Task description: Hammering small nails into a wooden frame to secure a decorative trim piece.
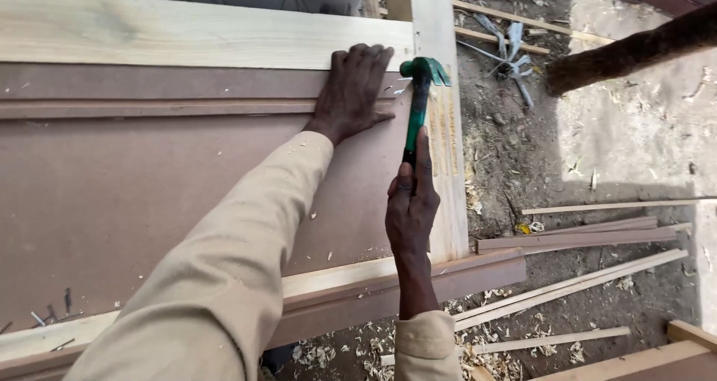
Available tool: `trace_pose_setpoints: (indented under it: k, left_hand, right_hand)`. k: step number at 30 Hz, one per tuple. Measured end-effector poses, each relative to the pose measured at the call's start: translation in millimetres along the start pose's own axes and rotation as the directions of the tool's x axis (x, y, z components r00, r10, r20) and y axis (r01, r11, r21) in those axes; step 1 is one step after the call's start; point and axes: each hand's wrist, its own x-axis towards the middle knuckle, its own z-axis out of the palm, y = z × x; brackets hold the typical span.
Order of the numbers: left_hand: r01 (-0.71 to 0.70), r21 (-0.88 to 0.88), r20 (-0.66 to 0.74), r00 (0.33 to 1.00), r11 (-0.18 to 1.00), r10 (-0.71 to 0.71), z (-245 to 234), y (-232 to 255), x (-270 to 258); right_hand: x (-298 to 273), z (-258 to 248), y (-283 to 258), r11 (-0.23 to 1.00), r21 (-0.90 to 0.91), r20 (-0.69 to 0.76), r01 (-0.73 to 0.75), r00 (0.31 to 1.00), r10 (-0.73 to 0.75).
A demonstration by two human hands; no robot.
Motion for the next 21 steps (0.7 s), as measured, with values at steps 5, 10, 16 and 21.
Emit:
trace_pose_setpoints:
  k: [5,10,16,21]
  left_hand:
    - [0.01,0.29,0.02,1.0,0.957,-0.016,7.5,15.8,-5.8]
    - [-0.008,0.261,0.015,1.0,0.965,0.004,22.4,11.9,-7.3]
    - [-0.038,0.249,-0.087,0.994,0.968,0.061,40.5,5.5,-10.1]
    - [-0.017,0.252,-0.146,0.988,0.968,0.056,40.9,5.9,-9.4]
  right_hand:
    - [-8.0,-2.1,9.4,0.998,0.001,-0.054,-0.058,0.997,0.058]
    - [-11.6,-1.7,18.1,0.974,0.025,-0.164,0.225,0.962,-0.218]
    - [4.3,-8.6,18.6,0.983,-0.18,0.067,-0.018,0.997,0.031]
    - [-5.9,-1.2,31.8,0.947,0.183,-0.209,0.263,0.952,-0.223]
